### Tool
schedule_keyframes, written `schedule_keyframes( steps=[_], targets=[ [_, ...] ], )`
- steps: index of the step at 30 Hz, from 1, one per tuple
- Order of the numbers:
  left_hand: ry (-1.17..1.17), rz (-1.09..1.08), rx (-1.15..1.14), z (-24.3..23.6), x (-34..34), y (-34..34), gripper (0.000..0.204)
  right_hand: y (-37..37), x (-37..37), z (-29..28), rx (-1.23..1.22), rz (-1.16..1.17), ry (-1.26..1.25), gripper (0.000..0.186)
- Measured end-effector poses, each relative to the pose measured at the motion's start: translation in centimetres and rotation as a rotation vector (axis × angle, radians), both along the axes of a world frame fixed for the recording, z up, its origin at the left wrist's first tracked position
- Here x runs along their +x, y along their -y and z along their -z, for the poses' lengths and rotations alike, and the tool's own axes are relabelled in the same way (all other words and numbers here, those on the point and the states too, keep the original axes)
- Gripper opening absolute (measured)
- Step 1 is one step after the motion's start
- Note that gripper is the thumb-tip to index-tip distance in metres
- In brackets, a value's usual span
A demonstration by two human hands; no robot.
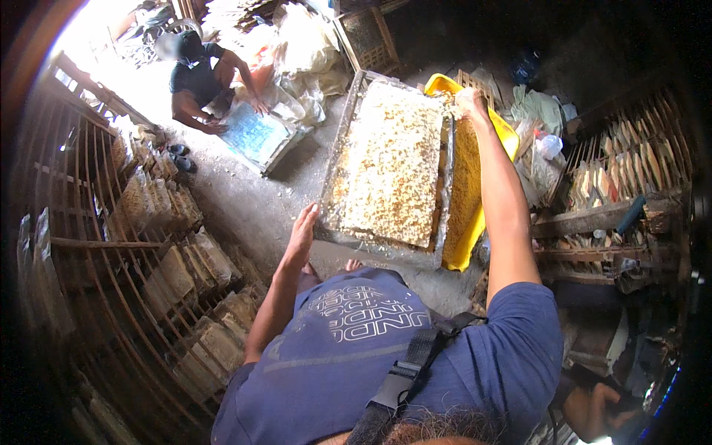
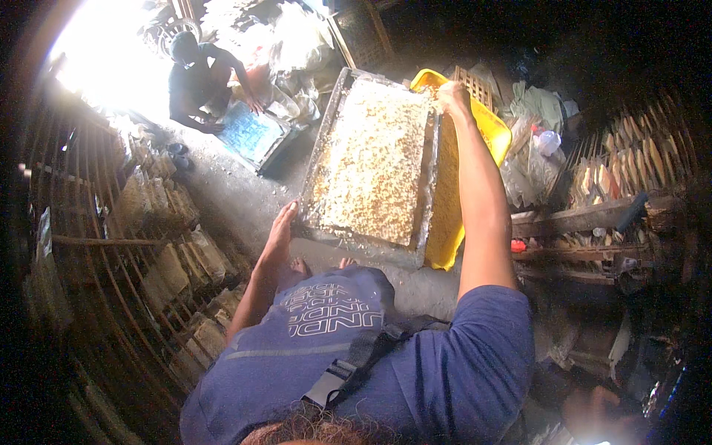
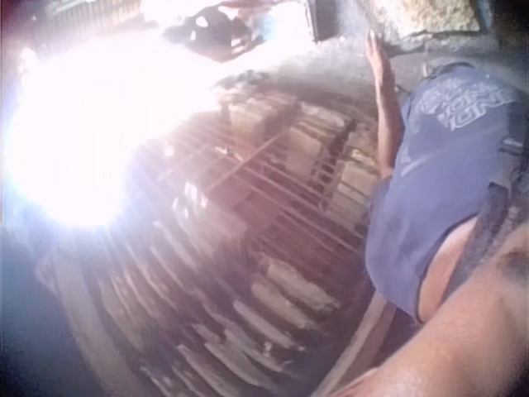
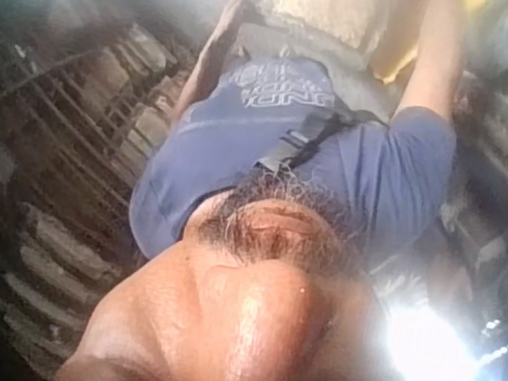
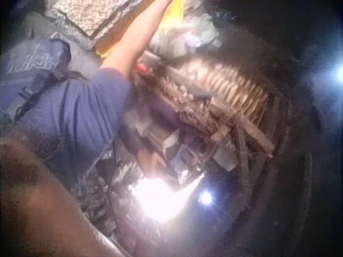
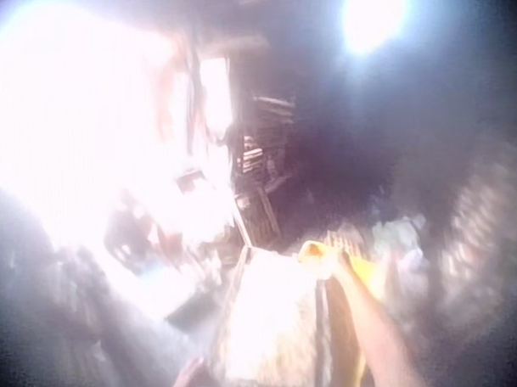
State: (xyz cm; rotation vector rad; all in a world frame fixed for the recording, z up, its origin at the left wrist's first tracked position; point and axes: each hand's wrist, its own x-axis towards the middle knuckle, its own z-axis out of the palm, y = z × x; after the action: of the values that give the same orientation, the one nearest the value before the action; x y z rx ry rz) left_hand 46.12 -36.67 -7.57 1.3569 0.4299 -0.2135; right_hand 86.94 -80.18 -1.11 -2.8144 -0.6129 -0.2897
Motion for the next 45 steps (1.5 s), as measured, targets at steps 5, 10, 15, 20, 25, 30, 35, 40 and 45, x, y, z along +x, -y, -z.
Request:
schedule_keyframes(
  steps=[5, 10, 15, 20, 25, 30, 35, 40, 45],
  targets=[
    [-0.012, 0.026, -0.08, 1.8, -1.5, -0.4, 0.055, 0.6, 5.3, 0.5, 0.135, 0.196, -0.157, 0.016],
    [-0.121, -0.052, -0.129, 1.2, -2.4, -1.6, 0.052, -8.3, -5.4, -2.7, 0.944, 0.077, -0.69, 0.011],
    [-0.129, -0.051, -0.168, 1.9, -1.7, -2.2, 0.049, -6.3, -16.7, -1.8, 0.986, 0.179, -0.785, 0.008],
    [-0.142, -0.049, -0.212, 3.0, -0.1, -1.7, 0.046, -7.9, -28.3, -2.8, 0.795, 0.293, -1.126, 0.018],
    [-0.015, 0.018, -0.114, 4.4, 1.5, -0.9, 0.048, -9.5, -25.7, -1.9, 0.692, 0.071, -0.524, 0.019],
    [-0.044, -0.017, -0.112, 4.4, 1.6, -1.0, 0.052, -7.3, -15.5, -6.0, 0.775, 0.124, -0.308, 0.015],
    [-0.038, -0.023, -0.089, 6.4, 0.2, -1.5, 0.056, -9.7, -6.1, -10.7, 0.358, 0.141, 0.035, 0.016],
    [-0.118, -0.082, -0.135, 3.7, -1.2, -0.8, 0.053, -14.4, -3.4, -15.7, 0.264, 0.2, 0.059, 0.026],
    [-0.152, -0.098, -0.08, 1.9, -1.7, -0.1, 0.048, -15.0, -3.5, -16.5, 0.354, 0.131, 0.184, 0.021]
  ],
)
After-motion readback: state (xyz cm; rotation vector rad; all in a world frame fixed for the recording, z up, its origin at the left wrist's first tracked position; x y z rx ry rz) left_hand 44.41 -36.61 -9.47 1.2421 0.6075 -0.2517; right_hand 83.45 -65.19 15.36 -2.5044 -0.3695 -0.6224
